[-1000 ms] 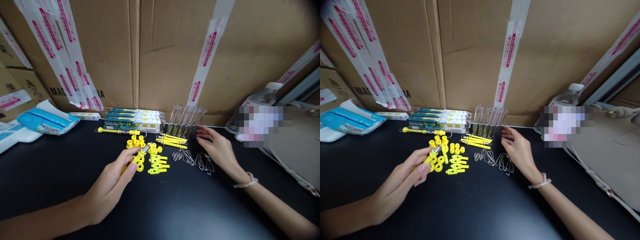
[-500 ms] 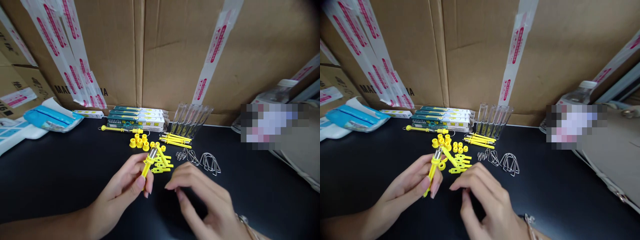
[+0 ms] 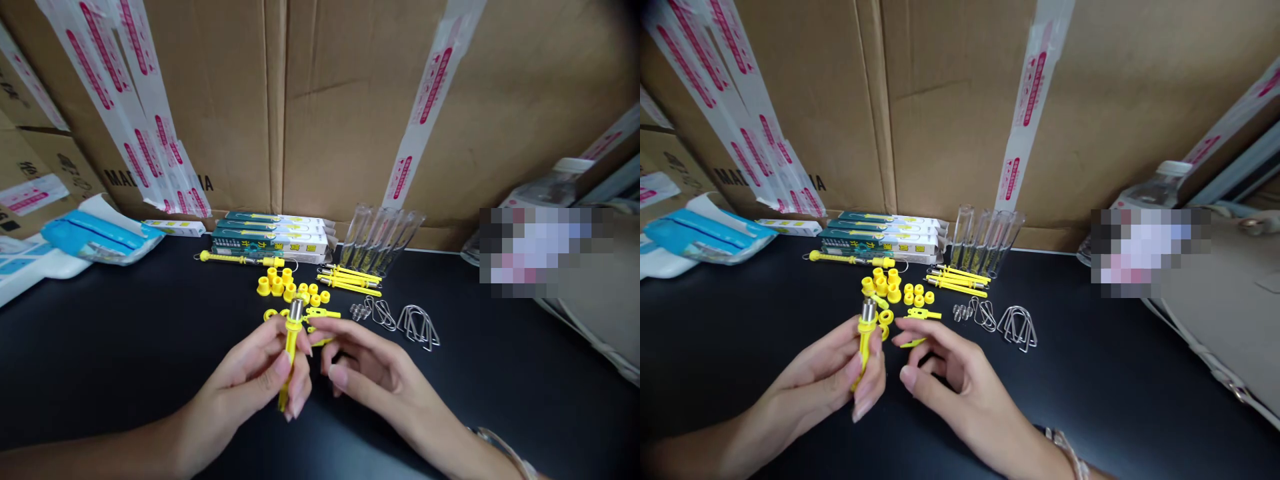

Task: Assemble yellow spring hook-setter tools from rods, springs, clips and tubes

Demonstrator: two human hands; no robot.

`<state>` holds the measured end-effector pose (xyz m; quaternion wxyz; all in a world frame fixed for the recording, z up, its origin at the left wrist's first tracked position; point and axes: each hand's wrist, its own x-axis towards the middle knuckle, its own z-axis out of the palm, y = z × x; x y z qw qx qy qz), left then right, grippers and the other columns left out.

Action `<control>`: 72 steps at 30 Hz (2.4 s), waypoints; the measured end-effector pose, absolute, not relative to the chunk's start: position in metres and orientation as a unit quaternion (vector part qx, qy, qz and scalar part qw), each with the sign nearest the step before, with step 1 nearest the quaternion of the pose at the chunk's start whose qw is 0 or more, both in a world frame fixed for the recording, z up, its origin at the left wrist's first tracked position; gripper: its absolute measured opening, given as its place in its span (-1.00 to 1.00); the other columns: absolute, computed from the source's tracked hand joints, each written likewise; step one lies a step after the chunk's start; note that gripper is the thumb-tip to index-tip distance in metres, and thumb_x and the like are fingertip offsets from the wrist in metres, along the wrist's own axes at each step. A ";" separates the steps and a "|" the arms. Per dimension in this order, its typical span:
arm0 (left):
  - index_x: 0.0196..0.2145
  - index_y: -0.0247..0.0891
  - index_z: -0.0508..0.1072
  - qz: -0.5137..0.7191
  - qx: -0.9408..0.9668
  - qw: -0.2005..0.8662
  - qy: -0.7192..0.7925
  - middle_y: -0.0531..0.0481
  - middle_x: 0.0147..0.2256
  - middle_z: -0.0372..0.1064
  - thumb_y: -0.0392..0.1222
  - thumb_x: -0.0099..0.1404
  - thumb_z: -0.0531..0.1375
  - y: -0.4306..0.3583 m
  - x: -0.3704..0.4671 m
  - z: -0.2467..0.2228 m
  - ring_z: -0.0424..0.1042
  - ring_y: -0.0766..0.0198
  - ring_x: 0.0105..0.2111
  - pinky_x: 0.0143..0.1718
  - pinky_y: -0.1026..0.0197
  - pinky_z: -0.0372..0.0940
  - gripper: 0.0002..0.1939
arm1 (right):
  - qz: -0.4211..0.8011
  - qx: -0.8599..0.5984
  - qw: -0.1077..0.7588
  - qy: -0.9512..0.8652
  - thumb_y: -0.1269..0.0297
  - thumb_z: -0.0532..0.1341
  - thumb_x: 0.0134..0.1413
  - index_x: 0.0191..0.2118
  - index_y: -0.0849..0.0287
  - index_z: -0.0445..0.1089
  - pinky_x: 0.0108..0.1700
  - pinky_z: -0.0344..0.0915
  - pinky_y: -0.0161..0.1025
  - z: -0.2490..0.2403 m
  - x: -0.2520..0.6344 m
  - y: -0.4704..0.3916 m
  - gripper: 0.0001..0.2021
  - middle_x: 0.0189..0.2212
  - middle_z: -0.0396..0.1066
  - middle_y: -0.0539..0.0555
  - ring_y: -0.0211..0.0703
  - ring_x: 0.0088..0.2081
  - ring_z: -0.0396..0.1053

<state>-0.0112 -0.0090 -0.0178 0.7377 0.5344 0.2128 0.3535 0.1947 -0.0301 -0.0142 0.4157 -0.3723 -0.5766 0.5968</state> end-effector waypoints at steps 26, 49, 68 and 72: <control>-0.07 -0.06 0.40 0.267 0.812 0.321 0.409 0.23 -0.52 0.41 -0.08 0.49 -0.01 -0.019 -0.019 -0.008 0.37 0.39 -0.59 -0.52 0.40 0.19 -0.78 | 0.558 -0.393 0.403 -0.610 0.09 0.20 0.31 -0.10 0.22 0.51 -0.55 0.16 -0.39 -0.019 0.196 -0.035 -0.71 -0.55 0.42 -0.01 -0.40 -0.62 0.19; -0.29 -0.18 0.30 0.487 0.383 0.741 0.260 0.03 -0.32 0.31 -0.17 0.31 0.31 0.003 -0.010 -0.005 0.27 0.32 -0.31 -0.34 0.34 0.23 -0.79 | 0.557 -0.426 0.363 -0.614 0.06 0.25 0.24 0.11 0.12 0.38 -0.54 0.31 -0.39 -0.025 0.190 -0.033 -0.60 -0.26 0.40 0.06 -0.28 -0.42 0.30; -0.29 -0.06 -0.09 0.482 0.508 0.662 0.268 0.14 -0.20 0.49 -0.42 0.15 0.39 -0.007 -0.006 0.003 0.47 0.33 -0.19 -0.10 0.17 0.35 -0.35 | 0.502 -0.448 0.340 -0.657 0.03 0.15 0.32 -0.32 0.19 0.42 -0.57 0.15 -0.42 -0.019 0.185 -0.033 -0.67 -0.53 0.29 -0.06 -0.36 -0.56 0.21; -0.31 -0.06 -0.12 0.479 0.494 0.649 0.323 0.14 -0.33 0.56 -0.41 0.14 0.37 -0.004 -0.006 0.001 0.53 0.31 -0.33 -0.20 0.18 0.42 -0.35 | 0.538 -0.441 0.351 -0.627 -0.04 0.13 0.32 -0.31 0.20 0.42 -0.60 0.19 -0.43 -0.022 0.186 -0.034 -0.62 -0.44 0.32 -0.02 -0.42 -0.62 0.22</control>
